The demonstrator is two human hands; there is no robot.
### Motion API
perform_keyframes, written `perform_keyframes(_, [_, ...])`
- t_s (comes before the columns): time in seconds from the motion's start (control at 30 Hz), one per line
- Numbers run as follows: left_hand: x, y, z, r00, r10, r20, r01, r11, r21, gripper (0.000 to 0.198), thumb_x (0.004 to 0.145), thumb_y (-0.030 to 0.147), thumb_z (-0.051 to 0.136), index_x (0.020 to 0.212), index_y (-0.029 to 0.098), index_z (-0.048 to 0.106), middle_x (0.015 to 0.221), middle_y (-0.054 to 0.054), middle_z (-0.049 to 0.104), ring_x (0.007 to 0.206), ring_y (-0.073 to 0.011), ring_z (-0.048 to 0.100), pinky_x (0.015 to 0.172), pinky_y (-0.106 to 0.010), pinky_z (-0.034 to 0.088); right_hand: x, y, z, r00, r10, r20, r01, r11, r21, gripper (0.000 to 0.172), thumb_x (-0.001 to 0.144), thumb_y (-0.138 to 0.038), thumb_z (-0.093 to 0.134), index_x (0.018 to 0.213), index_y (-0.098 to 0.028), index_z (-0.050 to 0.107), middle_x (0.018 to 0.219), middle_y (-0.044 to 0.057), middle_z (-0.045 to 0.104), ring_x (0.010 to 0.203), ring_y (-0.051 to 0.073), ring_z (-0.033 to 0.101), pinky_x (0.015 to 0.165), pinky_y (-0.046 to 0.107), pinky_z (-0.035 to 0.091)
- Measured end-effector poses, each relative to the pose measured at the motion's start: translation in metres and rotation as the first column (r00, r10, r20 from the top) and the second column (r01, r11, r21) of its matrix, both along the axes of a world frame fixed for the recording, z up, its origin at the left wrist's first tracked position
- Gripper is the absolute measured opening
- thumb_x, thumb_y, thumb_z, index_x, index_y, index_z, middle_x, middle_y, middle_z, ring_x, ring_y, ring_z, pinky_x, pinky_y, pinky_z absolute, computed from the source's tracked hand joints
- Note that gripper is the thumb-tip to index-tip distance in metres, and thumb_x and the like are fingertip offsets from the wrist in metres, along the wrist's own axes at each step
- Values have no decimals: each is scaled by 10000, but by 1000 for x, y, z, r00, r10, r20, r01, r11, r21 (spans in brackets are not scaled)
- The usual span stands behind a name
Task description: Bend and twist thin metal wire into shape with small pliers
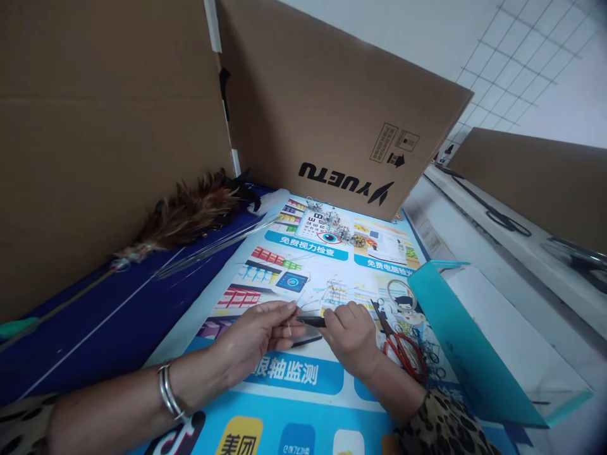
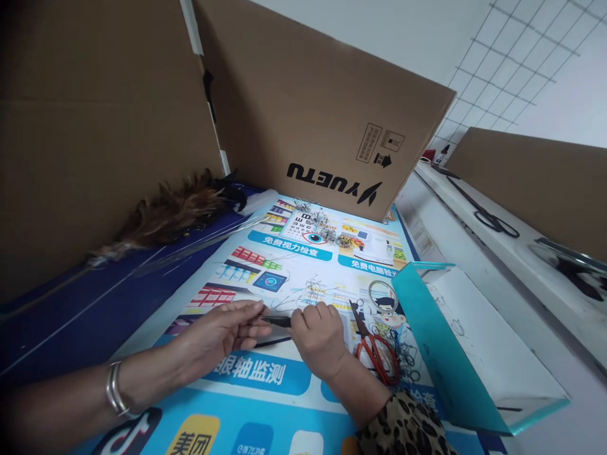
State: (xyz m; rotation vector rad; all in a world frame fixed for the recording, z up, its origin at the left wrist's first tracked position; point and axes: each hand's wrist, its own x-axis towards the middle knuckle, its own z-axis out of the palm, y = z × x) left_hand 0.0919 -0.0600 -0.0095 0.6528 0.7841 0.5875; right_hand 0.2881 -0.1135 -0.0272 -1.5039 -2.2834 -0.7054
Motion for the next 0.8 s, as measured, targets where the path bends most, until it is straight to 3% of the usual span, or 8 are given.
perform_keyframes(0.27, [-2,8,-3,1000,-3,-23,6,993,117,234,759,353,647,716,144,551,686,-7,594,649,-160,633,517,-223,451,0,0,2,999,33,25,-32,999,-36,216,864,-372,490,871,-177,581,705,37,489,689,177,404,617,333,255])
perform_keyframes(0.5, [-4,10,-3,992,-30,-120,58,970,236,282,784,409,593,706,139,563,644,-21,619,596,-158,623,523,-233,446,0,0,2,998,47,32,-46,999,-19,208,865,-357,486,789,-183,572,685,30,476,675,170,390,607,331,240])
perform_keyframes(0.8, [-5,14,-5,987,-23,-161,62,968,244,270,779,415,586,733,149,573,665,-29,649,607,-180,639,544,-266,468,0,0,6,998,60,28,-60,998,-11,220,874,-343,473,757,-180,563,679,32,468,670,169,388,597,322,233])
